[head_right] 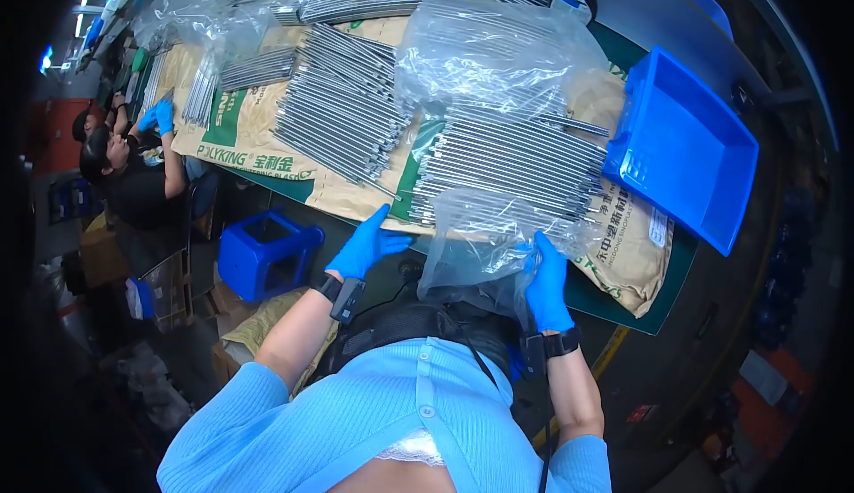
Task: The person moves a blue bin, empties a plastic bag of metal rods onto the table, and gathers the rods into a bundle. They then align the bundle by hand and place it into the blue bin.
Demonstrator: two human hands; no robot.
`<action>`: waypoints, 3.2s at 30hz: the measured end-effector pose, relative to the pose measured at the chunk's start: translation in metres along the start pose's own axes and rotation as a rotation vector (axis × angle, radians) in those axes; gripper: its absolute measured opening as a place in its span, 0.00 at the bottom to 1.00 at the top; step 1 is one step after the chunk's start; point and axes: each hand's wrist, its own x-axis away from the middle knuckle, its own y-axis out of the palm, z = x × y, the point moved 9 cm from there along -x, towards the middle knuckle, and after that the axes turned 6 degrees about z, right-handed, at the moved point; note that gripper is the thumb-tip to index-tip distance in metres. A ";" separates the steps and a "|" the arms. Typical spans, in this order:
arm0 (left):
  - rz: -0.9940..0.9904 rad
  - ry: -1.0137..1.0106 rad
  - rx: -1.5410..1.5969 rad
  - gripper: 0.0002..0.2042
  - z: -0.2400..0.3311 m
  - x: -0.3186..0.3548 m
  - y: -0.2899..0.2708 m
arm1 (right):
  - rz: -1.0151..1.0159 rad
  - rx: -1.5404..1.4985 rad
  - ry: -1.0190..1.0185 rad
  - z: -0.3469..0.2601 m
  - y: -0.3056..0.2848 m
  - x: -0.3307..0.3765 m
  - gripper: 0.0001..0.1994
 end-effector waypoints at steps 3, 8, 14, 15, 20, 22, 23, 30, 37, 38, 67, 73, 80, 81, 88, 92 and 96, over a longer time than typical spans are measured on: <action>0.127 0.136 -0.407 0.23 0.023 -0.011 -0.006 | 0.001 -0.026 -0.026 0.000 -0.003 0.003 0.06; 0.103 0.286 -0.520 0.20 0.061 -0.018 0.015 | 0.027 -0.020 0.011 -0.023 0.002 0.018 0.06; -0.013 0.515 -0.269 0.17 0.096 0.003 0.057 | -0.098 -0.072 -0.019 -0.071 0.036 0.009 0.07; -0.070 0.622 -0.301 0.17 0.103 0.009 0.064 | -0.112 -0.074 -0.028 -0.070 0.036 0.008 0.08; -0.082 0.302 0.098 0.17 0.080 0.006 0.052 | -0.180 -0.092 -0.034 -0.064 0.046 0.015 0.07; -0.154 0.223 0.100 0.17 0.070 0.010 0.054 | -0.197 -0.099 -0.034 -0.060 0.047 0.013 0.07; -0.195 0.182 0.098 0.17 0.065 0.011 0.057 | -0.203 -0.127 -0.069 -0.058 0.045 0.001 0.08; -0.667 0.364 -0.822 0.34 -0.033 0.060 0.111 | -0.197 -0.250 -0.139 -0.057 0.067 -0.010 0.10; -0.385 0.793 -0.927 0.29 -0.097 0.023 0.187 | -0.318 -0.009 -0.344 -0.049 0.069 -0.013 0.15; -0.277 0.804 -0.959 0.25 -0.087 0.021 0.192 | -0.313 -0.008 -0.345 -0.047 0.071 -0.007 0.15; 0.224 1.043 -1.154 0.46 -0.034 0.032 0.185 | -0.547 -0.248 -0.163 -0.031 0.105 -0.003 0.17; 0.309 1.069 -0.978 0.24 -0.010 0.014 0.166 | -0.424 -0.471 0.040 -0.026 0.100 -0.010 0.18; -0.139 1.399 -1.156 0.08 0.029 0.018 0.138 | -0.375 -0.054 -0.132 -0.047 0.085 -0.008 0.16; -0.146 1.401 -1.162 0.08 0.049 0.019 0.125 | -0.362 0.157 -0.282 -0.055 0.083 0.003 0.16; -0.374 1.334 -1.828 0.10 0.058 0.015 0.121 | -0.275 1.041 -0.132 0.016 0.013 -0.016 0.16; -0.368 1.522 -1.994 0.18 0.008 0.034 0.122 | -0.186 0.340 0.218 0.092 0.005 -0.002 0.14; -0.351 1.425 -1.665 0.32 -0.025 0.068 0.133 | -0.232 -0.418 0.144 0.106 0.019 -0.058 0.14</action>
